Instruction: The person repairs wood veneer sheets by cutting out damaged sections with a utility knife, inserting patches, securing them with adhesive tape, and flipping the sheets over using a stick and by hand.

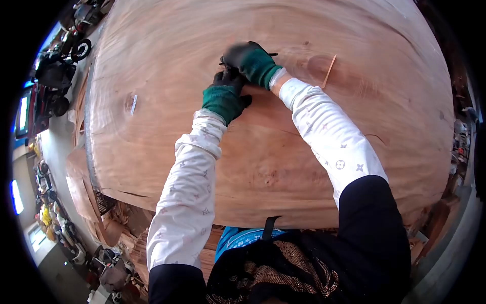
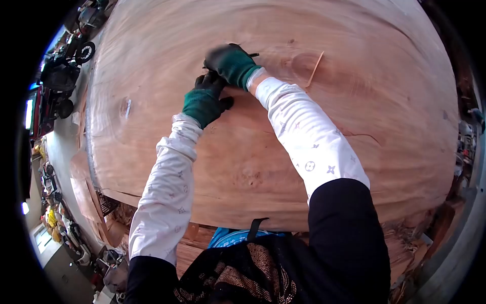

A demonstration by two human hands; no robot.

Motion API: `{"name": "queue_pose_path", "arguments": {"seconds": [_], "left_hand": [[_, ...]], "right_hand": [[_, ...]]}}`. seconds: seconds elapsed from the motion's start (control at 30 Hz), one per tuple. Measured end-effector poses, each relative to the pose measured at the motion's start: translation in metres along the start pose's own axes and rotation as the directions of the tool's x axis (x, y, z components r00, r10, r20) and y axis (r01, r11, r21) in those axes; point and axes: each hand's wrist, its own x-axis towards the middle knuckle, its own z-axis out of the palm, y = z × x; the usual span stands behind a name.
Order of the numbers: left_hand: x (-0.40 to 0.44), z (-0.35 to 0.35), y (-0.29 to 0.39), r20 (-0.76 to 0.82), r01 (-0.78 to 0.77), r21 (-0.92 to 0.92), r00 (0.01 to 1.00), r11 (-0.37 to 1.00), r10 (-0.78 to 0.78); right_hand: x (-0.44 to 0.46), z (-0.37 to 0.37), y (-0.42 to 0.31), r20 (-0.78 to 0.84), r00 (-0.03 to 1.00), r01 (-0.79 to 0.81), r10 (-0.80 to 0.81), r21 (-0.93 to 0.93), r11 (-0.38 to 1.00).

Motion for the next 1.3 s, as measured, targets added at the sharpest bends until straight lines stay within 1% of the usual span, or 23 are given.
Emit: {"name": "queue_pose_path", "arguments": {"seconds": [0.03, 0.13, 0.17, 0.2, 0.23, 0.27, 0.37, 0.47, 0.5, 0.57, 0.67, 0.7, 0.73, 0.77, 0.8, 0.87, 0.9, 1.0, 1.1, 1.2, 1.23, 1.3], "left_hand": [[0.002, -0.001, 0.001, 0.019, 0.008, 0.000, 1.000, 1.000, -0.008], [0.005, -0.006, 0.003, 0.071, 0.027, 0.005, 0.997, 1.000, -0.027], [0.005, -0.008, 0.004, 0.081, 0.030, 0.015, 0.996, 0.999, -0.031], [0.005, -0.009, 0.006, 0.088, 0.032, 0.024, 0.996, 0.999, -0.034], [0.005, -0.001, 0.002, 0.051, 0.023, 0.042, 0.998, 0.999, -0.025], [0.004, -0.003, 0.004, 0.073, 0.030, 0.036, 0.997, 0.999, -0.033], [0.008, -0.010, 0.006, 0.124, 0.053, 0.043, 0.991, 0.998, -0.058], [0.007, -0.009, 0.007, 0.093, 0.031, 0.040, 0.995, 0.999, -0.034], [0.008, -0.004, 0.004, 0.083, 0.023, 0.072, 0.996, 0.997, -0.029], [0.010, 0.000, 0.002, 0.058, 0.002, 0.072, 0.998, 0.997, -0.006], [0.007, 0.001, 0.004, 0.067, -0.007, 0.077, 0.998, 0.997, 0.002], [0.008, 0.001, 0.002, 0.067, -0.015, 0.075, 0.998, 0.997, 0.010], [0.010, 0.003, -0.001, 0.065, -0.024, 0.073, 0.998, 0.997, 0.019], [0.010, 0.009, -0.006, 0.007, -0.061, 0.106, 0.998, 0.992, 0.061], [0.011, 0.006, -0.003, 0.042, -0.069, 0.097, 0.997, 0.993, 0.065], [0.014, -0.001, 0.000, 0.104, -0.076, 0.085, 0.992, 0.993, 0.067], [0.014, 0.005, -0.004, 0.034, -0.110, 0.081, 0.994, 0.991, 0.108], [0.016, 0.005, -0.006, 0.055, -0.138, 0.075, 0.989, 0.988, 0.134], [0.019, 0.010, -0.010, 0.054, -0.114, 0.077, 0.992, 0.990, 0.110], [0.020, 0.011, -0.007, 0.104, -0.066, 0.117, 0.993, 0.991, 0.054], [0.019, 0.011, -0.008, 0.100, -0.049, 0.094, 0.994, 0.994, 0.039], [0.022, 0.016, -0.011, 0.118, -0.067, 0.093, 0.991, 0.993, 0.056]], "right_hand": [[-0.002, 0.001, 0.002, 0.002, 0.999, 0.048, -0.048, -0.061, 0.997], [-0.018, 0.019, 0.023, -0.189, 0.973, 0.122, -0.135, -0.076, 0.990], [-0.022, 0.014, 0.024, -0.030, 0.999, -0.015, 0.012, -0.127, 0.992], [-0.037, 0.014, 0.029, -0.065, 0.998, -0.036, 0.028, -0.122, 0.992], [-0.052, 0.013, 0.033, -0.100, 0.994, -0.056, 0.045, -0.115, 0.992], [-0.057, 0.009, 0.035, -0.106, 0.992, -0.081, 0.064, -0.174, 0.981], [-0.061, 0.001, 0.016, -0.133, 0.984, -0.138, 0.116, -0.174, 0.975], [-0.071, 0.011, 0.009, -0.204, 0.965, -0.204, 0.162, -0.201, 0.958], [-0.079, 0.011, 0.010, -0.200, 0.960, -0.235, 0.194, -0.209, 0.949], [-0.100, 0.014, 0.011, -0.185, 0.949, -0.294, 0.257, -0.219, 0.930], [-0.156, 0.017, 0.021, -0.261, 0.927, -0.325, 0.268, -0.203, 0.924], [-0.178, 0.019, 0.026, -0.361, 0.907, -0.309, 0.218, -0.218, 0.926], [-0.195, 0.022, 0.028, -0.321, 0.897, -0.385, 0.304, -0.231, 0.893], [-0.216, 0.021, 0.030, -0.313, 0.888, -0.408, 0.337, -0.196, 0.892], [-0.236, 0.019, 0.030, -0.304, 0.878, -0.429, 0.369, -0.161, 0.889], [-0.260, 0.017, 0.025, -0.242, 0.871, -0.472, 0.427, -0.175, 0.864], [-0.268, 0.016, 0.022, -0.213, 0.865, -0.492, 0.454, -0.181, 0.852], [-0.276, 0.015, 0.008, -0.205, 0.840, -0.533, 0.502, -0.144, 0.834], [-0.311, 0.023, -0.010, -0.254, 0.787, -0.599, 0.562, -0.099, 0.795], [-0.360, 0.028, -0.029, -0.269, 0.758, -0.639, 0.594, -0.125, 0.759], [-0.369, 0.023, -0.032, -0.197, 0.735, -0.676, 0.648, -0.145, 0.723], [-0.376, 0.012, -0.023, -0.148, 0.718, -0.692, 0.680, -0.040, 0.721]]}}
